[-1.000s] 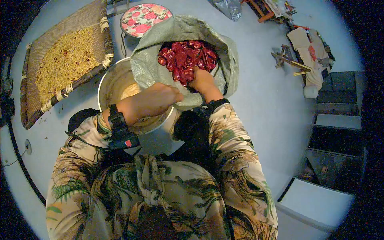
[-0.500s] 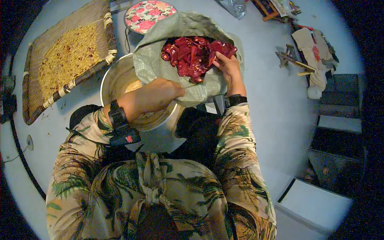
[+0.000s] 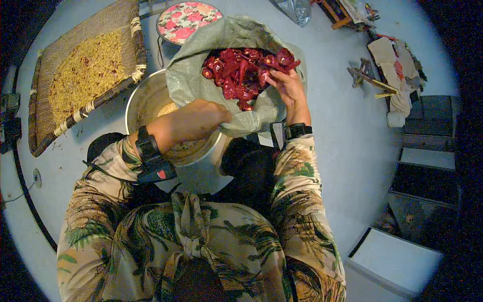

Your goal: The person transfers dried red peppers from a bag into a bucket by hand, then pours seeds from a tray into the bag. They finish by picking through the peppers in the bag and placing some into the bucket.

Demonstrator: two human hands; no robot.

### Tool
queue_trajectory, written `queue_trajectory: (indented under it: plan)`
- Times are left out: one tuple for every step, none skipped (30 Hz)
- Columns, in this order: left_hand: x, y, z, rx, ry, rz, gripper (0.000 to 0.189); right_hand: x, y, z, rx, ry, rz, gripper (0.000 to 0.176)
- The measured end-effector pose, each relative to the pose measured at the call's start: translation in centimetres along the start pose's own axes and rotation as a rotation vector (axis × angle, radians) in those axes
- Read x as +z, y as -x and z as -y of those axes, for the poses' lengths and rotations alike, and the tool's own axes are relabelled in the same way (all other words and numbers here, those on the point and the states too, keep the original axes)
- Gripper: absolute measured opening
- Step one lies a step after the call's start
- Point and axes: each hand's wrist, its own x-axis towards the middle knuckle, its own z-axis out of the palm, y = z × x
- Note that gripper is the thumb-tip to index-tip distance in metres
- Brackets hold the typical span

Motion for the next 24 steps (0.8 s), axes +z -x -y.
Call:
queue_trajectory:
  plan:
    - [-0.3,0.0,-0.2,-0.034,0.006,0.026,0.020,0.2,0.1,0.1,0.005,-0.005,0.011,0.042]
    - [-0.6,-0.1,-0.3,-0.069,0.013,0.051,0.020,0.4,0.2,0.2,0.010,-0.010,0.022,0.042]
    - [-0.6,0.0,-0.3,-0.050,0.014,0.049,0.022,0.5,0.3,0.3,0.015,-0.015,0.033,0.041]
    - [-0.7,0.0,-0.1,-0.031,0.016,0.046,0.024,0.7,0.4,0.2,0.018,-0.038,0.035,0.041]
    - [-0.8,0.1,0.0,-0.012,0.016,0.043,0.027,1.0,0.4,0.1,0.020,-0.060,0.038,0.040]
    - [-0.9,0.0,0.1,-0.012,0.013,0.049,0.028,1.0,0.3,0.0,0.021,-0.082,0.042,0.039]
    - [-0.9,0.0,0.2,-0.013,0.011,0.056,0.029,0.9,0.2,-0.1,0.029,-0.092,0.053,0.039]
    - [-0.9,0.0,0.2,-0.015,0.009,0.064,0.030,0.8,0.0,-0.2,0.037,-0.101,0.064,0.038]
    - [-0.9,0.0,0.3,-0.020,0.009,0.066,0.030,0.9,0.0,-0.2,0.048,-0.111,0.075,0.038]
    - [-0.9,0.0,0.3,-0.026,0.011,0.068,0.030,1.0,-0.1,-0.3,0.049,-0.081,0.037,0.038]
    - [-0.9,0.1,0.3,-0.032,0.012,0.071,0.031,1.1,-0.2,-0.3,0.050,-0.052,-0.001,0.037]
    - [-1.0,0.1,0.1,-0.041,0.014,0.082,0.031,1.1,-0.2,-0.5,0.052,-0.022,-0.039,0.037]
    - [-1.3,0.1,0.0,-0.050,0.016,0.092,0.030,1.1,-0.2,-0.5,0.058,-0.006,-0.065,0.037]
    - [-1.5,0.1,-0.2,-0.058,0.017,0.102,0.030,1.1,-0.2,-0.4,0.064,0.011,-0.092,0.036]
    - [-1.5,0.1,-0.2,-0.054,0.016,0.096,0.030,0.8,-0.3,-0.6,0.069,0.028,-0.118,0.036]
    - [-1.5,0.2,-0.2,-0.051,0.014,0.089,0.030,0.5,-0.5,-0.8,0.057,0.058,-0.127,0.039]
    - [-1.5,0.2,-0.2,-0.048,0.012,0.083,0.030,0.4,-0.7,-1.0,0.045,0.088,-0.135,0.041]
    - [-1.6,0.2,-0.2,-0.042,0.011,0.076,0.030,0.5,-0.7,-1.1,0.034,0.118,-0.143,0.043]
    - [-1.7,0.3,-0.2,-0.036,0.009,0.069,0.029,0.6,-0.7,-1.1,0.018,0.135,-0.143,0.044]
    - [-1.7,0.3,-0.2,-0.030,0.007,0.062,0.029,0.6,-0.6,-1.1,0.002,0.153,-0.143,0.045]
    - [-1.7,0.3,-0.2,-0.035,0.005,0.072,0.029,0.6,-0.5,-1.0,-0.012,0.171,-0.144,0.046]
    - [-1.7,0.3,-0.2,-0.039,0.002,0.082,0.029,0.6,-0.5,-1.0,-0.002,0.188,-0.141,0.045]
    - [-1.6,0.3,-0.1,-0.043,-0.001,0.091,0.029,0.6,-0.5,-1.0,0.008,0.205,-0.138,0.045]
    - [-1.6,0.3,-0.1,-0.042,-0.006,0.089,0.029,0.3,-0.6,-1.1,0.018,0.221,-0.135,0.044]
